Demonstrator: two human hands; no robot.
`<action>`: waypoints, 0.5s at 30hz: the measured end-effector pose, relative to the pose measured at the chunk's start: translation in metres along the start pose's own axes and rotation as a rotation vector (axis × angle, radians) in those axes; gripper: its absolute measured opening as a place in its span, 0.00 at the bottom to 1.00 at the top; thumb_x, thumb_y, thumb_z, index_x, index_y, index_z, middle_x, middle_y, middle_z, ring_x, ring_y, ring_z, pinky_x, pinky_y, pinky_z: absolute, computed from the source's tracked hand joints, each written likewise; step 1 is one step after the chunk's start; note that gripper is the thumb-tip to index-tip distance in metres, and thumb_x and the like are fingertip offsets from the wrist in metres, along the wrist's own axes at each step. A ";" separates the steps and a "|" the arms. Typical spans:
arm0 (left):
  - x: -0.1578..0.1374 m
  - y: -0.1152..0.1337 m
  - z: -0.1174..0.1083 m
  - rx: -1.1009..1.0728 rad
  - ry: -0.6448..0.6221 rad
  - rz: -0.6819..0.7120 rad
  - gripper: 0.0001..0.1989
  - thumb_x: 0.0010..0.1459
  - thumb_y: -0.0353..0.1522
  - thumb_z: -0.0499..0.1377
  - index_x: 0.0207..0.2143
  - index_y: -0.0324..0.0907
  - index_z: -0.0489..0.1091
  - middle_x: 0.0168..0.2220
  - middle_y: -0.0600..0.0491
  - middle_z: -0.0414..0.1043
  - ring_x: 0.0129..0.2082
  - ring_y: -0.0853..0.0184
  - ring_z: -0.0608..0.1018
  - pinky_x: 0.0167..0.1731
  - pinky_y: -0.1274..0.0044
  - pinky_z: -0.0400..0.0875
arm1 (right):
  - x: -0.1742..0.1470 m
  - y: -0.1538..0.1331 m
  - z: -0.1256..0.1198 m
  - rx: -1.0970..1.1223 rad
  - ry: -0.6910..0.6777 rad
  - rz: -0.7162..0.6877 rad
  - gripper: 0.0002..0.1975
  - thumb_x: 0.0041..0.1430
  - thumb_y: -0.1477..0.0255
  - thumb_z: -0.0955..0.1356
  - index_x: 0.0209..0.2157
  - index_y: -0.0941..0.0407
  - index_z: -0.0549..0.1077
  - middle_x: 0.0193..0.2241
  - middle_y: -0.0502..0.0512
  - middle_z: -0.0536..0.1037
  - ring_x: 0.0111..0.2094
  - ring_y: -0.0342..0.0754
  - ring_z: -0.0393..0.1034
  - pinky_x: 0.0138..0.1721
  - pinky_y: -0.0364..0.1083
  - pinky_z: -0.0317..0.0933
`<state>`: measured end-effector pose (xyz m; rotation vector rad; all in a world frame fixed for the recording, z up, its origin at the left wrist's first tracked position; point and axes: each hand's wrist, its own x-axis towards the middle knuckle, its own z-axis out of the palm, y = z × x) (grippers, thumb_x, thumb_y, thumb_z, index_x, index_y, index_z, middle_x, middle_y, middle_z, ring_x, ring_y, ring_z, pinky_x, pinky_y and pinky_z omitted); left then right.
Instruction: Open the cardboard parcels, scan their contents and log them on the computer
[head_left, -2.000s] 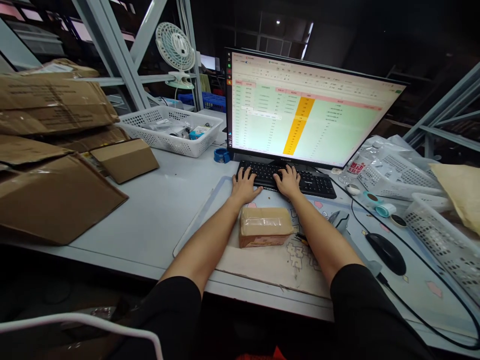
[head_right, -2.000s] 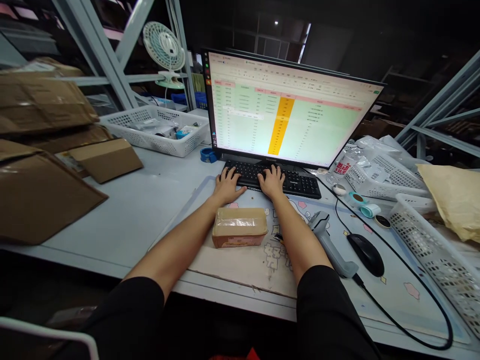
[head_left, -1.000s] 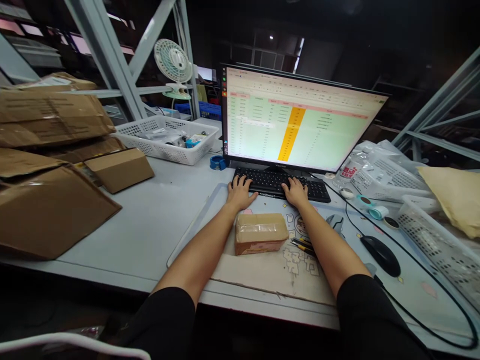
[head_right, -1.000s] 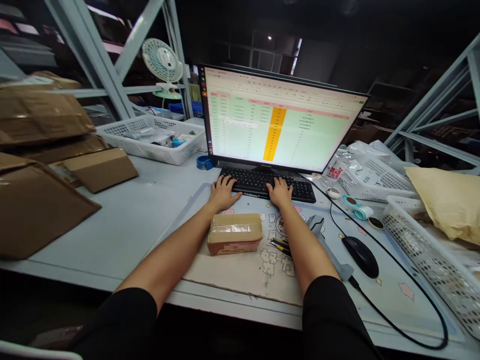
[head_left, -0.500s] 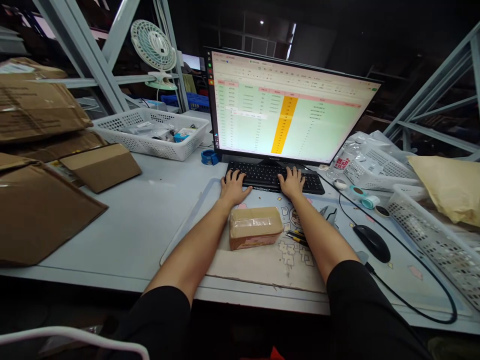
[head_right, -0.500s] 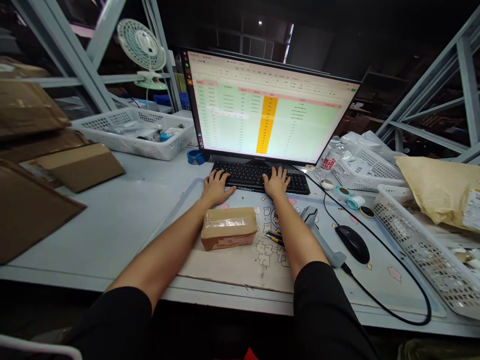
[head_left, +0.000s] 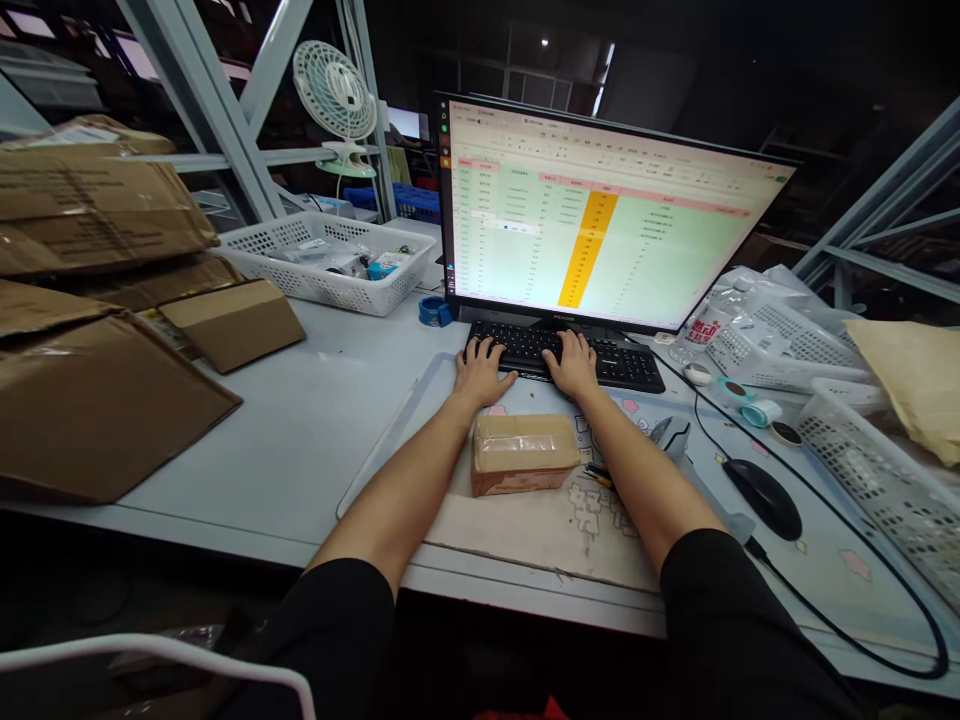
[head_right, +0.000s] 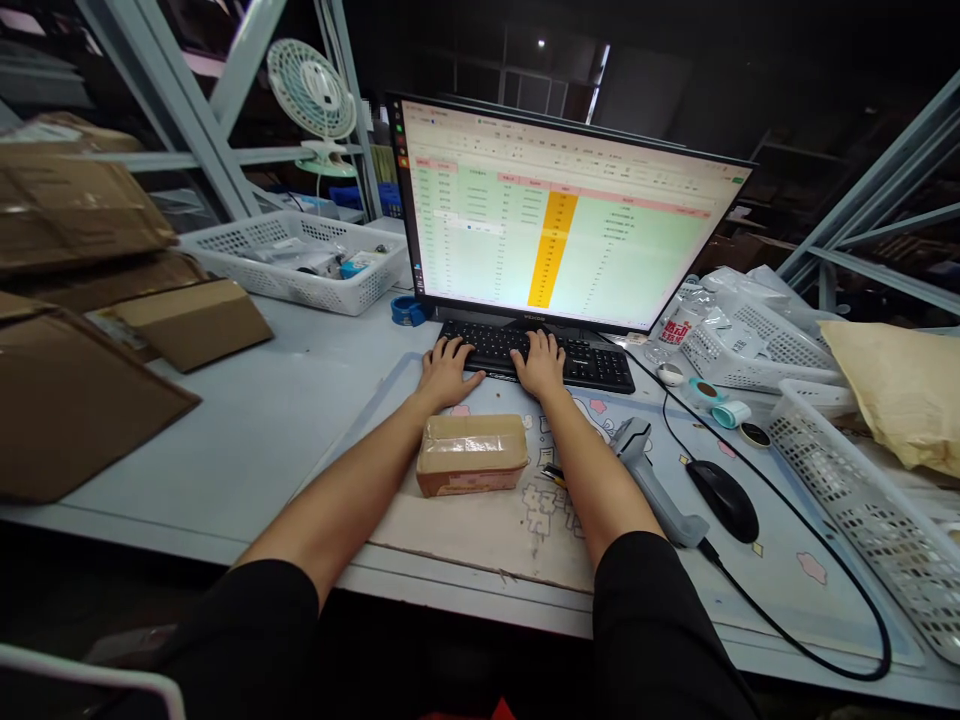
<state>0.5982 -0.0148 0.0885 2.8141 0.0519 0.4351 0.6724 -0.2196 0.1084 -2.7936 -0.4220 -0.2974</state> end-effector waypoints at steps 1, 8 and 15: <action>0.000 0.000 0.000 0.000 0.004 0.000 0.32 0.69 0.50 0.55 0.70 0.46 0.63 0.76 0.45 0.54 0.77 0.45 0.51 0.72 0.50 0.53 | 0.002 0.000 0.000 0.001 -0.014 0.001 0.28 0.76 0.56 0.60 0.68 0.56 0.68 0.77 0.62 0.52 0.77 0.65 0.40 0.74 0.70 0.40; 0.000 0.000 -0.001 -0.011 0.010 -0.004 0.32 0.68 0.49 0.56 0.69 0.45 0.64 0.76 0.45 0.54 0.77 0.45 0.51 0.72 0.50 0.54 | 0.005 0.000 -0.002 0.008 -0.018 -0.007 0.29 0.76 0.57 0.60 0.70 0.55 0.65 0.78 0.62 0.50 0.77 0.65 0.39 0.73 0.70 0.41; -0.001 0.001 -0.002 -0.002 0.009 0.000 0.30 0.68 0.49 0.57 0.67 0.45 0.67 0.77 0.45 0.53 0.77 0.44 0.50 0.72 0.50 0.54 | 0.003 -0.003 0.005 0.017 -0.026 -0.020 0.28 0.76 0.55 0.60 0.69 0.50 0.68 0.78 0.59 0.49 0.78 0.66 0.37 0.73 0.72 0.40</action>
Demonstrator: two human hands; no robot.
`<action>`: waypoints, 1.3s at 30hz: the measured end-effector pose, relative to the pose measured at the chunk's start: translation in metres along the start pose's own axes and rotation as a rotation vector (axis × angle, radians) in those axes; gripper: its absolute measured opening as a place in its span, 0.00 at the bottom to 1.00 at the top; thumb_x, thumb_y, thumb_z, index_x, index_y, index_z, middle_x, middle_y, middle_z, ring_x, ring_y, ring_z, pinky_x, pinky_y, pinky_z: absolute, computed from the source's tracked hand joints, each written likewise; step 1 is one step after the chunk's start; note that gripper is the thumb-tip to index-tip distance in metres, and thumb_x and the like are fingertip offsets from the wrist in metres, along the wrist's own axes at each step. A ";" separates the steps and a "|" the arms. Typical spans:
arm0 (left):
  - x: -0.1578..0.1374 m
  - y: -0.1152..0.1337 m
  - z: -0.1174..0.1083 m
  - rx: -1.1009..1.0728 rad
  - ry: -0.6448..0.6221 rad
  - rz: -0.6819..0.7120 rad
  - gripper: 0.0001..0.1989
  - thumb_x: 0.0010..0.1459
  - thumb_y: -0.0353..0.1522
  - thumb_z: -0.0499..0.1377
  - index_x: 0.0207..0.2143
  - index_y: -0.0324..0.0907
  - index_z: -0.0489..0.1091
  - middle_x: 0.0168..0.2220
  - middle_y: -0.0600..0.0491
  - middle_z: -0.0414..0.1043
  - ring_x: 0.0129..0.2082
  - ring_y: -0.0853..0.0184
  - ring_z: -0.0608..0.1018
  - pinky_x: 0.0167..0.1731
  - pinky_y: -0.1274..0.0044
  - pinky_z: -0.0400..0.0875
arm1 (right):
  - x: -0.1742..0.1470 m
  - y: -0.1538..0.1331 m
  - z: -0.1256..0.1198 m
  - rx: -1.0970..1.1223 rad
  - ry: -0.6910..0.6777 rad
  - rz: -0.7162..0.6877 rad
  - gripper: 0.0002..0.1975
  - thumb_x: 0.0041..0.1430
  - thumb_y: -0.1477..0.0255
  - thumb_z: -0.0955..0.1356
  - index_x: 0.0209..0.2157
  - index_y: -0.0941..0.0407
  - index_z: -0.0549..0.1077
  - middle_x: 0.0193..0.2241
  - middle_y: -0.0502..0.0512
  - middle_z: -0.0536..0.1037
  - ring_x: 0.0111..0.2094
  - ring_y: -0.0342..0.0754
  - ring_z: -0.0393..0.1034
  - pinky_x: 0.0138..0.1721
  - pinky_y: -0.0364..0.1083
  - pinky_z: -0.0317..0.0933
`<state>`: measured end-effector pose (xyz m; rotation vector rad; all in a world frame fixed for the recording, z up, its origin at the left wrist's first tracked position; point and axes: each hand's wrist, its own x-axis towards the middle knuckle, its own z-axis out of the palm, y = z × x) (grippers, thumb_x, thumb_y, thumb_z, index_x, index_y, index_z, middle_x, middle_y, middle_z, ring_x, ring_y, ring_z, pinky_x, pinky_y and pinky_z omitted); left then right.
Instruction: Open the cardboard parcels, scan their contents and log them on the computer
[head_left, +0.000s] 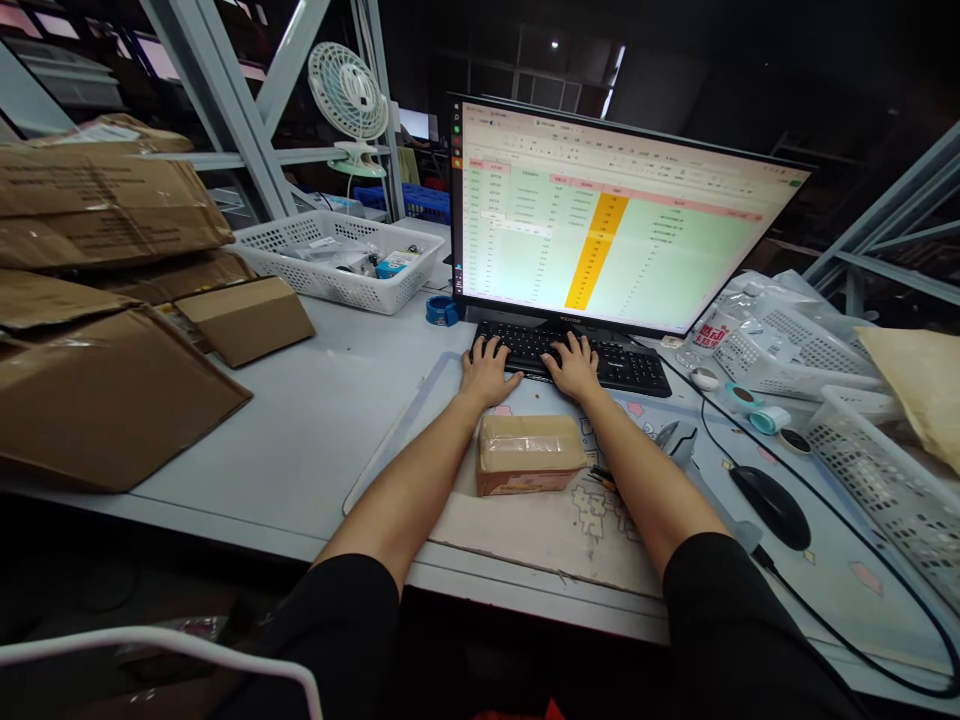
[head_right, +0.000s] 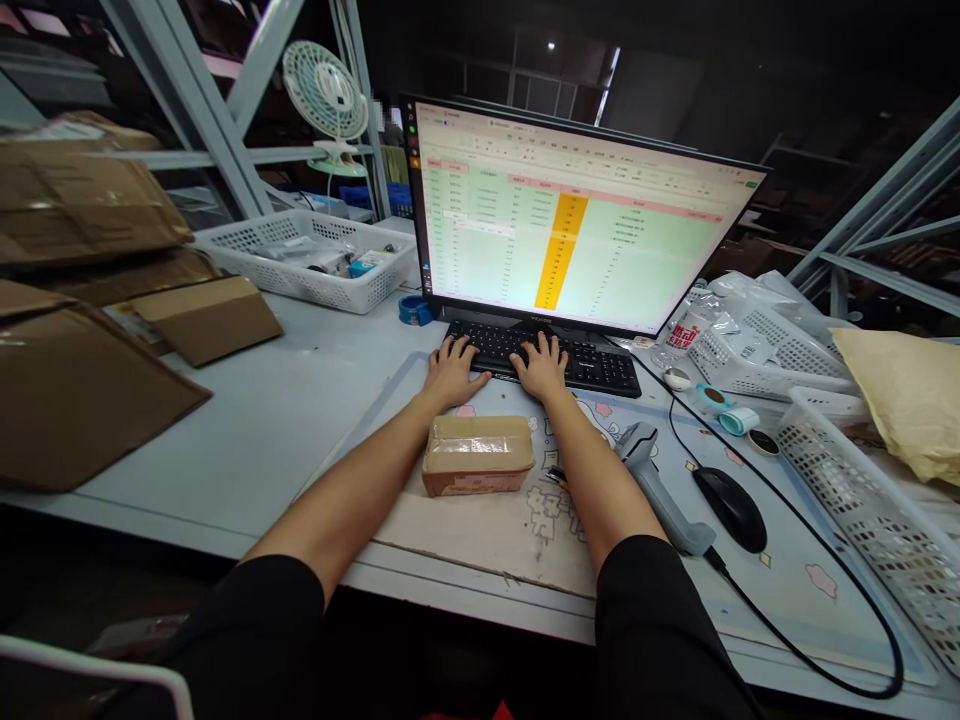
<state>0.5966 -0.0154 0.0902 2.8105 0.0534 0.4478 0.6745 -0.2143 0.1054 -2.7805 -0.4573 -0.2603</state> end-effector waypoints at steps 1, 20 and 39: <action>0.000 0.000 0.000 -0.004 0.002 -0.001 0.30 0.68 0.49 0.57 0.67 0.45 0.66 0.77 0.45 0.53 0.77 0.44 0.50 0.72 0.50 0.54 | 0.001 0.000 0.001 0.000 -0.004 0.007 0.27 0.76 0.54 0.60 0.68 0.50 0.70 0.78 0.59 0.49 0.78 0.66 0.35 0.73 0.73 0.39; -0.001 -0.001 0.001 -0.015 0.015 -0.002 0.31 0.68 0.49 0.58 0.68 0.45 0.65 0.76 0.44 0.55 0.76 0.44 0.52 0.72 0.50 0.54 | -0.004 -0.019 0.000 0.008 0.001 -0.190 0.21 0.68 0.71 0.61 0.56 0.56 0.78 0.76 0.59 0.56 0.77 0.61 0.41 0.74 0.67 0.41; -0.001 -0.002 0.000 -0.024 0.016 -0.003 0.31 0.67 0.48 0.58 0.68 0.47 0.64 0.76 0.45 0.55 0.77 0.44 0.52 0.72 0.50 0.54 | 0.005 -0.006 0.004 0.076 0.087 -0.059 0.21 0.68 0.70 0.61 0.56 0.56 0.78 0.76 0.62 0.55 0.77 0.68 0.41 0.71 0.75 0.43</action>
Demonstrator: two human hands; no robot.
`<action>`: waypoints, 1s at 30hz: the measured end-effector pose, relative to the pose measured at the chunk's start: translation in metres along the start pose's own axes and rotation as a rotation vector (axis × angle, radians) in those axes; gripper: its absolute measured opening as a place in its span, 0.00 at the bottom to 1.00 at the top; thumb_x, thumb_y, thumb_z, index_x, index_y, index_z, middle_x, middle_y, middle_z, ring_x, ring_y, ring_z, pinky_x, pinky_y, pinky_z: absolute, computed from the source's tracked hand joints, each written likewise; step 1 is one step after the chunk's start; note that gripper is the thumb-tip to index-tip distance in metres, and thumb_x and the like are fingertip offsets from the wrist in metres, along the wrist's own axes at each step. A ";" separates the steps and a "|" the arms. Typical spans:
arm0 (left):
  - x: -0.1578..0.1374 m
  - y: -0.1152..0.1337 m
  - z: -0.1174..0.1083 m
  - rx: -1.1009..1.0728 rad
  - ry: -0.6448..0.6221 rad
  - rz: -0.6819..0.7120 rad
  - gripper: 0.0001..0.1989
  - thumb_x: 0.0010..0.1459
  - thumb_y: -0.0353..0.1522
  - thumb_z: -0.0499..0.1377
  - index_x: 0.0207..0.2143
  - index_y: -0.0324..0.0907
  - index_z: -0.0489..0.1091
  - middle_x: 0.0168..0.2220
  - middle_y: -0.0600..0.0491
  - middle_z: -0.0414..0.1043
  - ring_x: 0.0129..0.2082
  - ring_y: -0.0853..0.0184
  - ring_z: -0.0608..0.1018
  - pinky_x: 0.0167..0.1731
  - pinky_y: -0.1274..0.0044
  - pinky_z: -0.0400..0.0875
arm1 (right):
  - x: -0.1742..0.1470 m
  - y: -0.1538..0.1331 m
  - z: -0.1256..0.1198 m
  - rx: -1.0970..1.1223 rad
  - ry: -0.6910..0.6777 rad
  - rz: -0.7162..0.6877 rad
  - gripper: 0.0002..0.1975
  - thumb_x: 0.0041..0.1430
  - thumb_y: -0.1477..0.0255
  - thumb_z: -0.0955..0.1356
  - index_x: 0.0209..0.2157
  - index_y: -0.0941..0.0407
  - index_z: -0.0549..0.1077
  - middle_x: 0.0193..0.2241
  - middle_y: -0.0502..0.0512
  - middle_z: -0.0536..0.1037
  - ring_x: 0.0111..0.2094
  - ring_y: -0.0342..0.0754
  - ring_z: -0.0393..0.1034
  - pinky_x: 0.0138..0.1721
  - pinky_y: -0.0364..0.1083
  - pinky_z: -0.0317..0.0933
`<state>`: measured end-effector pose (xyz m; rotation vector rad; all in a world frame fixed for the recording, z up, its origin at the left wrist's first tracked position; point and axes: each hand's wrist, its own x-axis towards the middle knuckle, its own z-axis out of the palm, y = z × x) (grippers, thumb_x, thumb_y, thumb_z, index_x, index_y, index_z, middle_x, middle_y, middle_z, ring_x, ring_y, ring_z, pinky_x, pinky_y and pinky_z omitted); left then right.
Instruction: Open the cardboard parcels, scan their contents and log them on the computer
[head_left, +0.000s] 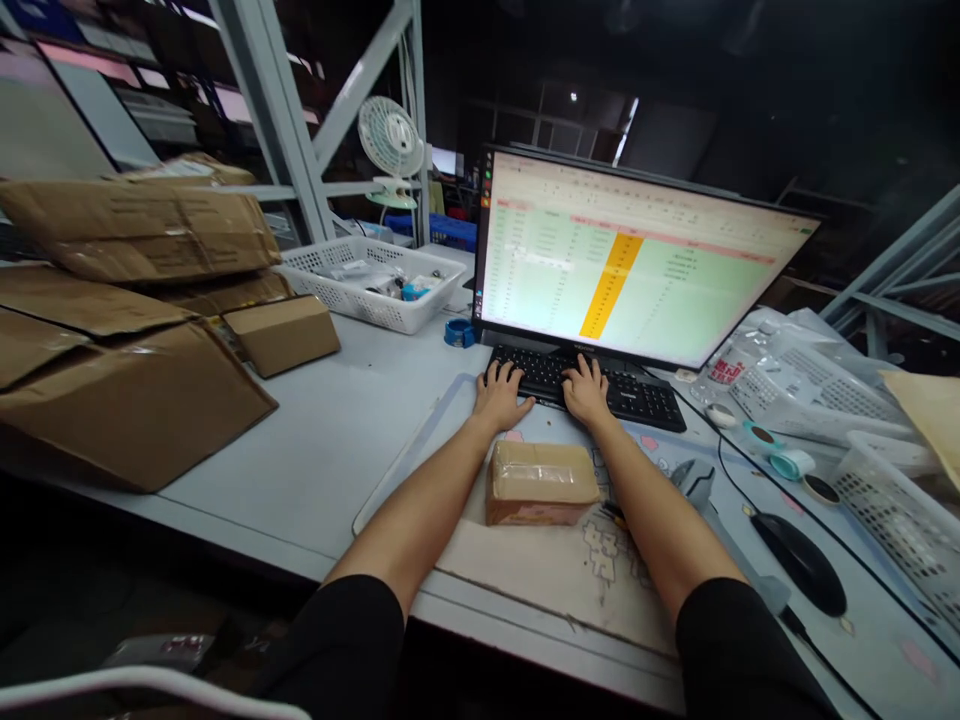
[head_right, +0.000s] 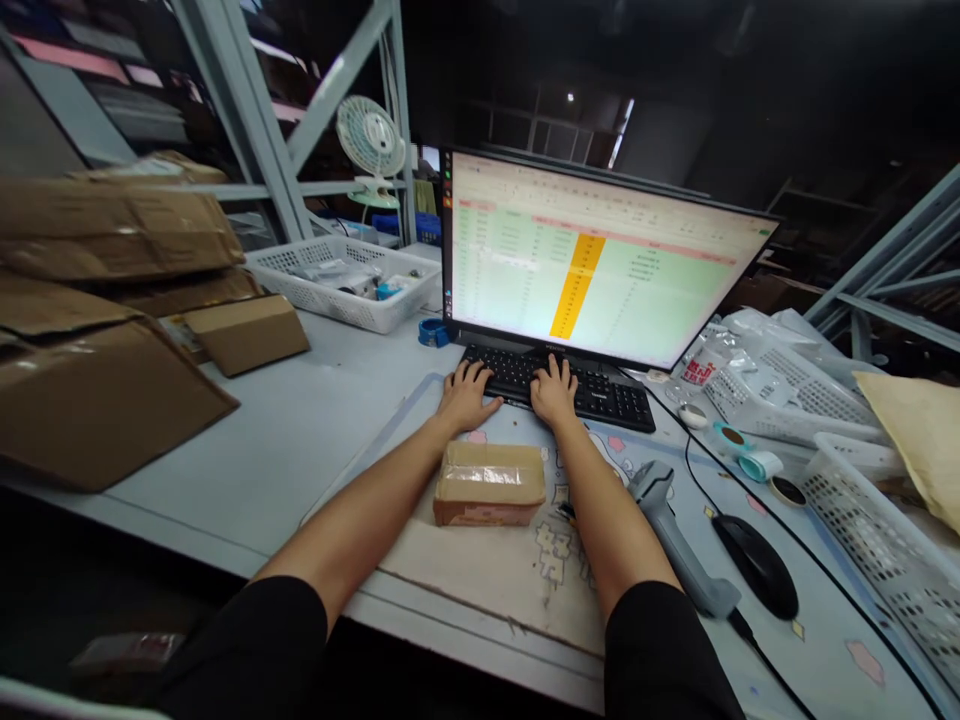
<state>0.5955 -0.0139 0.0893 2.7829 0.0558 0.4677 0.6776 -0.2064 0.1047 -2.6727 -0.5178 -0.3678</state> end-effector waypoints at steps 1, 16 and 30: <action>0.000 -0.001 0.000 -0.003 -0.011 -0.001 0.31 0.67 0.48 0.58 0.68 0.47 0.64 0.76 0.45 0.54 0.77 0.45 0.52 0.72 0.50 0.54 | 0.002 -0.002 -0.001 0.008 0.013 0.002 0.21 0.68 0.69 0.62 0.56 0.56 0.78 0.75 0.64 0.57 0.76 0.70 0.43 0.71 0.76 0.44; 0.003 -0.002 -0.005 -0.005 -0.094 -0.025 0.38 0.67 0.53 0.57 0.73 0.45 0.59 0.79 0.42 0.46 0.78 0.44 0.48 0.73 0.50 0.50 | -0.200 0.250 -0.173 -0.161 0.345 -0.101 0.27 0.68 0.49 0.63 0.53 0.55 0.76 0.52 0.66 0.81 0.55 0.67 0.77 0.60 0.65 0.69; 0.034 0.002 -0.014 0.065 -0.099 -0.039 0.42 0.67 0.60 0.51 0.73 0.44 0.60 0.76 0.41 0.55 0.75 0.41 0.54 0.69 0.49 0.57 | -0.301 0.324 -0.149 -0.040 0.271 0.017 0.36 0.66 0.42 0.63 0.63 0.54 0.71 0.63 0.66 0.74 0.64 0.70 0.69 0.69 0.71 0.59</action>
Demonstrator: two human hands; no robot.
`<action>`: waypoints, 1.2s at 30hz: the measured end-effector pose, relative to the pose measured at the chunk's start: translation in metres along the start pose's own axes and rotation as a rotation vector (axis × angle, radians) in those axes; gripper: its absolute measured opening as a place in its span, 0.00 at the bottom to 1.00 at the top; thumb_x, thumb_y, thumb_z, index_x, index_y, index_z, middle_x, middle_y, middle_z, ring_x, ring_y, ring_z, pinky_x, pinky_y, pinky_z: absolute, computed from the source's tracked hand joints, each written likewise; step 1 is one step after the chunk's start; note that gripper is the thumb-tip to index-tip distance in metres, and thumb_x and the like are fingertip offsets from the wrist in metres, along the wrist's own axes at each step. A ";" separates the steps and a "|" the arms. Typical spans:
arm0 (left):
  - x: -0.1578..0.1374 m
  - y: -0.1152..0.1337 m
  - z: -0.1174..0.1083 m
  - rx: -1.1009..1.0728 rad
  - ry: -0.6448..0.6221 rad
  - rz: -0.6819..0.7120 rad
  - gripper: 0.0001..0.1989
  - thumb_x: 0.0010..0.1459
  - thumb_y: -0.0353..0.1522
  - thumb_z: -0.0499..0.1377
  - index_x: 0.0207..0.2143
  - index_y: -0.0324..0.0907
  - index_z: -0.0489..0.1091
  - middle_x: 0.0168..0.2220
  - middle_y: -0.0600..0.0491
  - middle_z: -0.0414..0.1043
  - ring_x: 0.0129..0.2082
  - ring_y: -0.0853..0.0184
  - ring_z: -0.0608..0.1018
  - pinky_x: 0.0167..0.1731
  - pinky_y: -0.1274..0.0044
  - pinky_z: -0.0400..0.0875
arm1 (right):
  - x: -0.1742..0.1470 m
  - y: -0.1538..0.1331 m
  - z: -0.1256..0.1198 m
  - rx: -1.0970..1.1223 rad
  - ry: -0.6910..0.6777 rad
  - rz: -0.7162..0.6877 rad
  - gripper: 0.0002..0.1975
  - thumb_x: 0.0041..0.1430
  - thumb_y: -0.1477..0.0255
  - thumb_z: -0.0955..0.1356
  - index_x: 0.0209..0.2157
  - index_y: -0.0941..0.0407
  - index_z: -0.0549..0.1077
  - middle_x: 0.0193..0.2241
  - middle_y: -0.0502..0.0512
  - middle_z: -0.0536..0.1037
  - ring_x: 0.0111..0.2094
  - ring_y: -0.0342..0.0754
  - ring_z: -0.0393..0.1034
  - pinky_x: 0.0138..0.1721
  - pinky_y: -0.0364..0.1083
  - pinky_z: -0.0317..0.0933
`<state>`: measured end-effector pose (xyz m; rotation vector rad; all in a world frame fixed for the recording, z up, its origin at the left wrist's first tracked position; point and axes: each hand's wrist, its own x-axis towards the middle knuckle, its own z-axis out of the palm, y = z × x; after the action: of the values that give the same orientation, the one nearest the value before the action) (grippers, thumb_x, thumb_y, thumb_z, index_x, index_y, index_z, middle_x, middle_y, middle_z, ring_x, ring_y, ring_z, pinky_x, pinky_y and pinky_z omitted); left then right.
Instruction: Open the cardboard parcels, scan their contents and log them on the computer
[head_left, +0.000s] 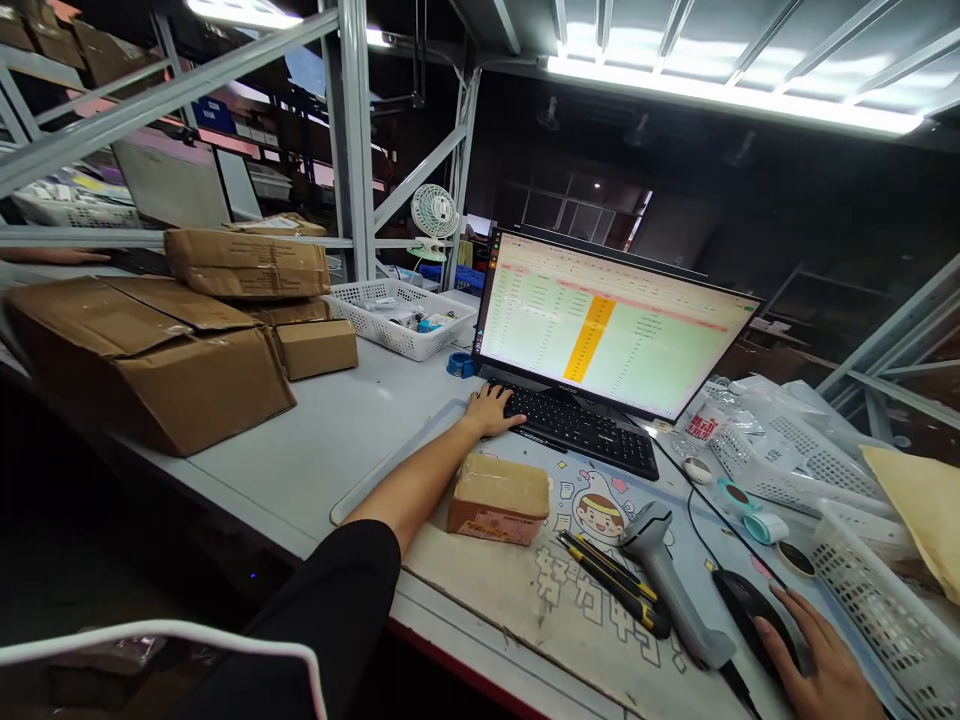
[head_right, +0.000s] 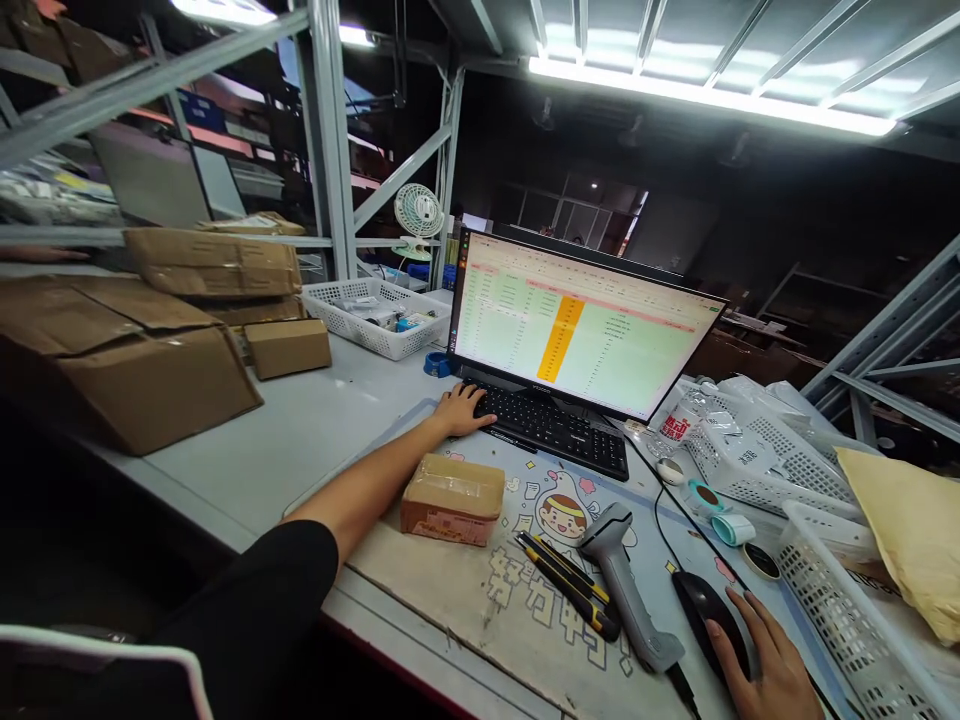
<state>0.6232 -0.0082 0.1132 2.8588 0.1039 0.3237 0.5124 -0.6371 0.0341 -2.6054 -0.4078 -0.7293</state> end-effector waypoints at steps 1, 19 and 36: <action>0.001 -0.001 0.000 0.002 0.003 0.001 0.42 0.67 0.60 0.50 0.73 0.45 0.60 0.76 0.41 0.55 0.75 0.41 0.54 0.69 0.49 0.57 | -0.001 -0.001 0.001 0.001 -0.002 0.012 0.36 0.66 0.42 0.63 0.63 0.53 0.71 0.64 0.66 0.74 0.65 0.70 0.69 0.69 0.71 0.59; -0.005 -0.009 0.017 0.001 0.092 -0.009 0.40 0.70 0.58 0.49 0.74 0.44 0.59 0.77 0.44 0.52 0.76 0.44 0.54 0.71 0.55 0.58 | 0.000 -0.014 0.028 -0.074 -0.038 -0.048 0.33 0.70 0.46 0.61 0.65 0.52 0.70 0.65 0.64 0.72 0.64 0.68 0.70 0.66 0.67 0.64; -0.037 -0.003 0.012 0.033 -0.021 -0.014 0.43 0.70 0.57 0.48 0.77 0.42 0.51 0.79 0.39 0.42 0.79 0.47 0.48 0.75 0.55 0.46 | 0.003 -0.010 0.030 -0.057 -0.051 0.031 0.31 0.67 0.45 0.62 0.59 0.48 0.79 0.62 0.59 0.76 0.57 0.64 0.76 0.49 0.59 0.76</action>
<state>0.5901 -0.0117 0.0928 2.8915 0.1264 0.2924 0.5241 -0.6145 0.0157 -2.6822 -0.3652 -0.6749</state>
